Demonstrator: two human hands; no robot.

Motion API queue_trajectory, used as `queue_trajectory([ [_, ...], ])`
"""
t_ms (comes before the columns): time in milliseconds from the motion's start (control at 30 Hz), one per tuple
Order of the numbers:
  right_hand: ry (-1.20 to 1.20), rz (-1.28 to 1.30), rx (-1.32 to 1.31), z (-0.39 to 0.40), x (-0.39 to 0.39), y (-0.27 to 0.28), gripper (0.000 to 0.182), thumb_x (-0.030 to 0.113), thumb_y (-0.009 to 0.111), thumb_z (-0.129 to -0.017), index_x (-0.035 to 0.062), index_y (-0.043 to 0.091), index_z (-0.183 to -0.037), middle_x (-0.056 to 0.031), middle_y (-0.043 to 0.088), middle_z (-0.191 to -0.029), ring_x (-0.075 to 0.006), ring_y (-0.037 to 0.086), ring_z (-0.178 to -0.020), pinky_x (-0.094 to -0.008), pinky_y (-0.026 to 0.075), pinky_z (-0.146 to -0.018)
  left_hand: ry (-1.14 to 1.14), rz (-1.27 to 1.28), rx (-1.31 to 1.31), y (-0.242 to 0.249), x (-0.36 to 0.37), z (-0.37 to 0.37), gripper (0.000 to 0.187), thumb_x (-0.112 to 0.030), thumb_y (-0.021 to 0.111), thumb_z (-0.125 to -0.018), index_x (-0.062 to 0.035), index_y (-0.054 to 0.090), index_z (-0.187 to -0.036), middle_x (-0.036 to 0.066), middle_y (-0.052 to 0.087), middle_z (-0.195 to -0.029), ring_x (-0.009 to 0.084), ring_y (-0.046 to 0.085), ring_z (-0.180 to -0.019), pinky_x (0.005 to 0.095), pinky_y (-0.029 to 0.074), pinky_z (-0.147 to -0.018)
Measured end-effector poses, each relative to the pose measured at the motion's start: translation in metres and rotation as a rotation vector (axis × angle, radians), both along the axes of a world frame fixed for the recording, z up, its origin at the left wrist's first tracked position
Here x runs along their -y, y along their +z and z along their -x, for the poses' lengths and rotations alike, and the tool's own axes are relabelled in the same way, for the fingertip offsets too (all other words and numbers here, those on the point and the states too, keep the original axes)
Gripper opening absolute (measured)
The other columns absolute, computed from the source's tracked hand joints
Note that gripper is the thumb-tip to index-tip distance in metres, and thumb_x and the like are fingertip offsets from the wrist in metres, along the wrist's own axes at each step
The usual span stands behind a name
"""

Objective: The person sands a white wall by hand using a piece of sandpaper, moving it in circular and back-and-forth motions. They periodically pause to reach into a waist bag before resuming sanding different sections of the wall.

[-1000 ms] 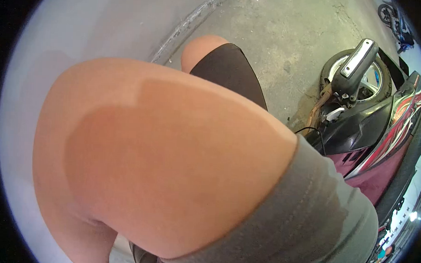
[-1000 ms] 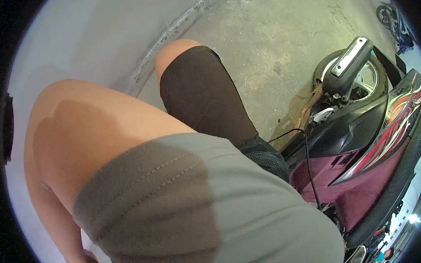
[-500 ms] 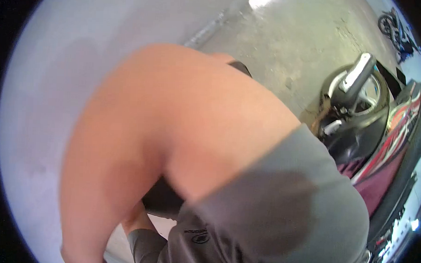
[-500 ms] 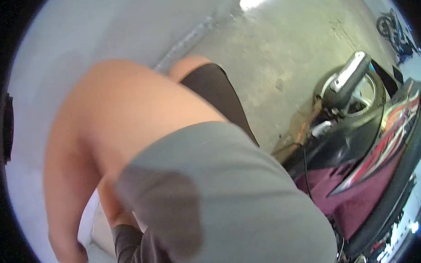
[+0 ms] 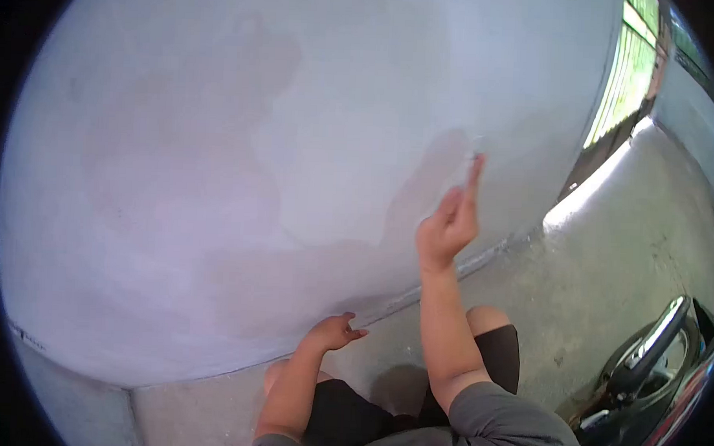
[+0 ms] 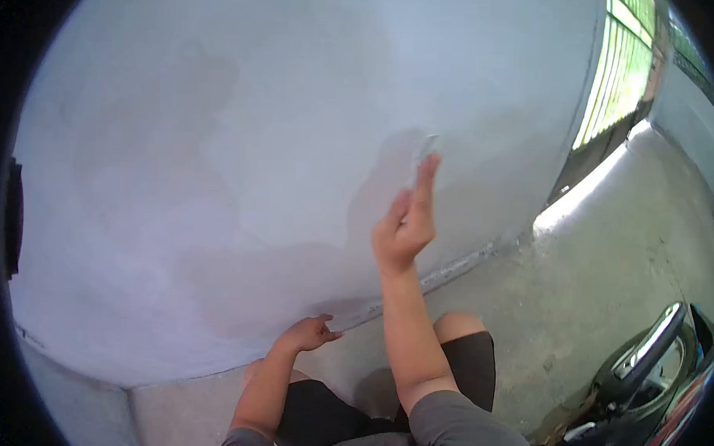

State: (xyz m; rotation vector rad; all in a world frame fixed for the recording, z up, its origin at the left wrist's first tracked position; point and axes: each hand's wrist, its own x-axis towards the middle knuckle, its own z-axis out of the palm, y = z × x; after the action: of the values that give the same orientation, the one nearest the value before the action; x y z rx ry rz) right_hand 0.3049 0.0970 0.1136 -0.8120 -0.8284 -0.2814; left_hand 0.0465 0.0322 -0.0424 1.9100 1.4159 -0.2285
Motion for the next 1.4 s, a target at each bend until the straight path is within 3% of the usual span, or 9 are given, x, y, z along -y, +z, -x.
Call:
queue_trajectory([
  [167,-0.066,-0.041,0.449,0.039,-0.034,0.027,0.04,0.002,0.05,-0.098,-0.0045,0.055,-0.137,-0.0248,0.05,-0.146,-0.0404,0.047,-0.137,-0.0478,0.035,-0.114,-0.084,-0.018,-0.178,-0.033,-0.013,0.001,0.087,-0.068,0.057,-0.089,-0.0013,0.045,-0.144,0.025,0.062,-0.129,0.0402,0.057,-0.123,0.0458,0.046,-0.102],
  [300,-0.038,-0.107,0.538,0.008,-0.035,0.099,0.039,0.001,0.05,-0.097,-0.0018,0.059,-0.134,-0.0211,0.053,-0.144,-0.0386,0.045,-0.139,-0.0502,0.035,-0.114,-0.092,0.016,-0.119,-0.023,-0.011,-0.008,0.086,-0.069,0.056,-0.089,-0.0033,0.046,-0.143,0.025,0.061,-0.13,0.0402,0.057,-0.123,0.0468,0.046,-0.102],
  [533,-0.104,-0.054,0.743,-0.01,-0.036,0.068,0.035,0.003,0.052,-0.098,-0.0011,0.061,-0.132,-0.0185,0.053,-0.145,-0.0374,0.044,-0.139,-0.0498,0.035,-0.115,-0.17,-0.013,-0.207,-0.043,-0.008,-0.01,0.084,-0.069,0.056,-0.089,-0.0023,0.047,-0.141,0.023,0.059,-0.133,0.039,0.056,-0.124,0.0468,0.046,-0.103],
  [633,-0.027,-0.069,0.713,-0.022,-0.038,0.077,0.034,0.005,0.052,-0.1,-0.0012,0.061,-0.132,-0.0186,0.054,-0.144,-0.037,0.044,-0.139,-0.0493,0.035,-0.115,-0.139,0.019,-0.185,-0.039,-0.014,-0.012,0.087,-0.069,0.054,-0.09,-0.0011,0.045,-0.143,0.022,0.057,-0.137,0.038,0.055,-0.126,0.0461,0.046,-0.103],
  [700,-0.029,-0.053,0.342,-0.021,-0.039,0.078,0.034,0.006,0.051,-0.101,-0.0009,0.061,-0.132,-0.0188,0.055,-0.143,-0.0369,0.045,-0.139,-0.0498,0.035,-0.115,-0.131,-0.004,-0.162,-0.031,-0.014,-0.011,0.089,-0.069,0.053,-0.091,-0.0016,0.041,-0.147,0.025,0.056,-0.138,0.0392,0.053,-0.129,0.0458,0.043,-0.107],
  [900,-0.102,-0.121,0.666,-0.01,-0.039,0.064,0.033,0.005,0.048,-0.102,-0.0042,0.059,-0.132,-0.0216,0.054,-0.143,-0.0392,0.045,-0.139,-0.0505,0.035,-0.115,-0.122,0.008,-0.172,-0.02,-0.005,-0.009,0.087,-0.069,0.055,-0.09,-0.0011,0.045,-0.143,0.023,0.059,-0.134,0.0379,0.055,-0.126,0.046,0.046,-0.103],
  [1000,-0.165,-0.049,0.415,-0.028,-0.045,0.067,0.034,0.006,0.048,-0.102,-0.0039,0.059,-0.133,-0.021,0.054,-0.143,-0.039,0.044,-0.139,-0.0511,0.034,-0.115,-0.11,0.016,-0.185,-0.019,0.0,-0.004,0.088,-0.069,0.055,-0.089,-0.0013,0.044,-0.144,0.023,0.059,-0.134,0.0379,0.055,-0.125,0.046,0.046,-0.103],
  [1333,-0.047,-0.098,0.529,-0.006,-0.041,0.059,0.036,0.005,0.048,-0.102,-0.0038,0.057,-0.135,-0.0215,0.051,-0.146,-0.0395,0.041,-0.142,-0.0502,0.031,-0.117,-0.079,0.012,-0.186,-0.028,-0.01,-0.002,0.089,-0.071,0.054,-0.089,-0.0014,0.044,-0.145,0.023,0.054,-0.14,0.0382,0.052,-0.13,0.0454,0.043,-0.107],
  [1400,0.028,-0.072,0.305,-0.002,-0.039,0.063,0.036,0.005,0.048,-0.101,-0.0034,0.057,-0.135,-0.0212,0.051,-0.146,-0.039,0.039,-0.142,-0.05,0.029,-0.118,-0.093,0.018,-0.177,-0.029,-0.006,-0.006,0.089,-0.071,0.053,-0.089,-0.0009,0.044,-0.144,0.023,0.055,-0.14,0.038,0.052,-0.13,0.0453,0.043,-0.107],
])
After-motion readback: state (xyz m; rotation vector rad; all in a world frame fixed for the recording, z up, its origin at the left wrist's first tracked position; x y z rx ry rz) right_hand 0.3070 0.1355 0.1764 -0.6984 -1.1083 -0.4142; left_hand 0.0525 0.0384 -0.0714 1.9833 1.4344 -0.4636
